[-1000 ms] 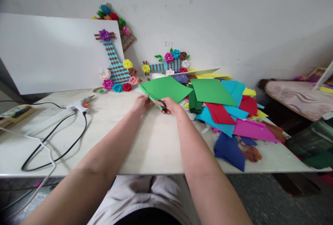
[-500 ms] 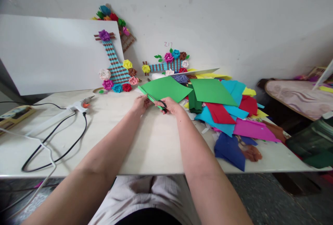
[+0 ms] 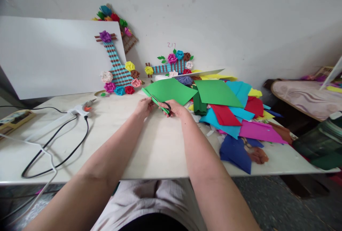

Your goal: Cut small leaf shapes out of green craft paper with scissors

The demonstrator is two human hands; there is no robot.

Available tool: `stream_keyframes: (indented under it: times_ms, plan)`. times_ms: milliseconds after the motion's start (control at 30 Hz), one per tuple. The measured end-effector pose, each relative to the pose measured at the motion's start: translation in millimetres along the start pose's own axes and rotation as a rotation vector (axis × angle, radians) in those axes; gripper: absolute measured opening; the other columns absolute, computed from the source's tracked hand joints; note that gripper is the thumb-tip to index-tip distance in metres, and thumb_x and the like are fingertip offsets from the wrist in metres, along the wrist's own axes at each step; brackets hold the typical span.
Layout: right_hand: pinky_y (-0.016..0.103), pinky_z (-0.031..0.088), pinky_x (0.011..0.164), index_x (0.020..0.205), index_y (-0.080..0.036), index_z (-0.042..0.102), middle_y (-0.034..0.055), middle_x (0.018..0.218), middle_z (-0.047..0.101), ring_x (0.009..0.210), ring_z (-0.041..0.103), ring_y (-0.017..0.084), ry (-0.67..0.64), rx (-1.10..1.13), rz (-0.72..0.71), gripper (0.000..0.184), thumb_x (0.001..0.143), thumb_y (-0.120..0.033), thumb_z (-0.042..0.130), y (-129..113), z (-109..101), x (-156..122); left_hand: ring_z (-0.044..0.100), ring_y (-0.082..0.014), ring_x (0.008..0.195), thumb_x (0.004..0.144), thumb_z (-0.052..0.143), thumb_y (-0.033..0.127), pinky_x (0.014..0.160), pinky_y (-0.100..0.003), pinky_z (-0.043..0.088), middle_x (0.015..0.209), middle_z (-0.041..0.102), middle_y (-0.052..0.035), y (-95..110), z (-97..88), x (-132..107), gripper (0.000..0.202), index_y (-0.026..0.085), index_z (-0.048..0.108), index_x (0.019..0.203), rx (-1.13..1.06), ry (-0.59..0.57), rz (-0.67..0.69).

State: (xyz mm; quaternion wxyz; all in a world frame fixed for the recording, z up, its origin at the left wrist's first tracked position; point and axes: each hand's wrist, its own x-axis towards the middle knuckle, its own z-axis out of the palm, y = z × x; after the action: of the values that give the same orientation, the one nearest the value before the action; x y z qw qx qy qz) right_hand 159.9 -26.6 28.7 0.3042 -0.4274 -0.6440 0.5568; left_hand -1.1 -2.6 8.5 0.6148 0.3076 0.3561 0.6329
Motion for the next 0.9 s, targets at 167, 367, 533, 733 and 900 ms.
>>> stream_keyframes:
  times_ms: [167, 367, 533, 733, 900]
  plan:
    - [0.015, 0.026, 0.026, 0.085, -0.009, 0.06, 0.0006, 0.05, 0.058, 0.033, 0.05, 0.007, -0.002, -0.021, -0.017, 0.033, 0.081, -0.042, 0.059, 2.6, -0.6, 3.2, 0.058, -0.0108, 0.053, 0.082, 0.047, 0.01, 0.072, -0.03, 0.051, 0.057, 0.058, -0.0023, 1.4, 2.7, -3.8, 0.015, 0.013, 0.05, 0.068, 0.01, -0.01, -0.001]
    - [0.015, 0.026, 0.026, 0.082, -0.009, 0.06, 0.0004, 0.048, 0.057, 0.033, 0.049, 0.007, 0.02, -0.054, -0.026, 0.031, 0.08, -0.041, 0.06, -0.2, 1.2, 2.0, 0.057, -0.0106, 0.051, 0.08, 0.053, 0.016, 0.071, -0.03, 0.052, 0.054, 0.056, -0.0002, 0.6, 2.9, -2.5, 0.008, 0.014, 0.05, 0.072, 0.023, 0.001, 0.006]
    - [0.015, 0.025, 0.026, 0.081, -0.009, 0.061, -0.0002, 0.047, 0.056, 0.031, 0.047, 0.006, 0.036, -0.047, -0.038, 0.03, 0.08, -0.039, 0.06, -2.9, 3.4, 0.5, 0.059, -0.0117, 0.053, 0.079, 0.056, 0.019, 0.071, -0.031, 0.052, 0.054, 0.056, 0.0002, -0.3, 0.8, 0.9, 0.007, 0.014, 0.051, 0.079, 0.024, -0.013, 0.012]
    - [0.015, 0.024, 0.026, 0.082, -0.009, 0.061, -0.0006, 0.047, 0.056, 0.031, 0.047, 0.006, 0.034, -0.039, -0.05, 0.029, 0.081, -0.037, 0.059, -2.1, 4.0, 2.3, 0.058, -0.0107, 0.053, 0.079, 0.054, 0.017, 0.072, -0.029, 0.052, 0.054, 0.056, -0.0004, 1.6, 0.5, -0.4, 0.01, 0.014, 0.05, 0.071, 0.031, -0.023, 0.015]
    - [0.016, 0.023, 0.025, 0.08, -0.008, 0.062, -0.0012, 0.045, 0.054, 0.03, 0.045, 0.006, 0.055, -0.051, -0.035, 0.027, 0.08, -0.035, 0.06, -4.2, 5.5, 2.1, 0.058, -0.0108, 0.054, 0.079, 0.054, 0.015, 0.075, -0.032, 0.051, 0.056, 0.057, -0.0013, 2.0, -0.6, -0.5, 0.014, 0.014, 0.049, 0.066, 0.02, -0.015, 0.017]
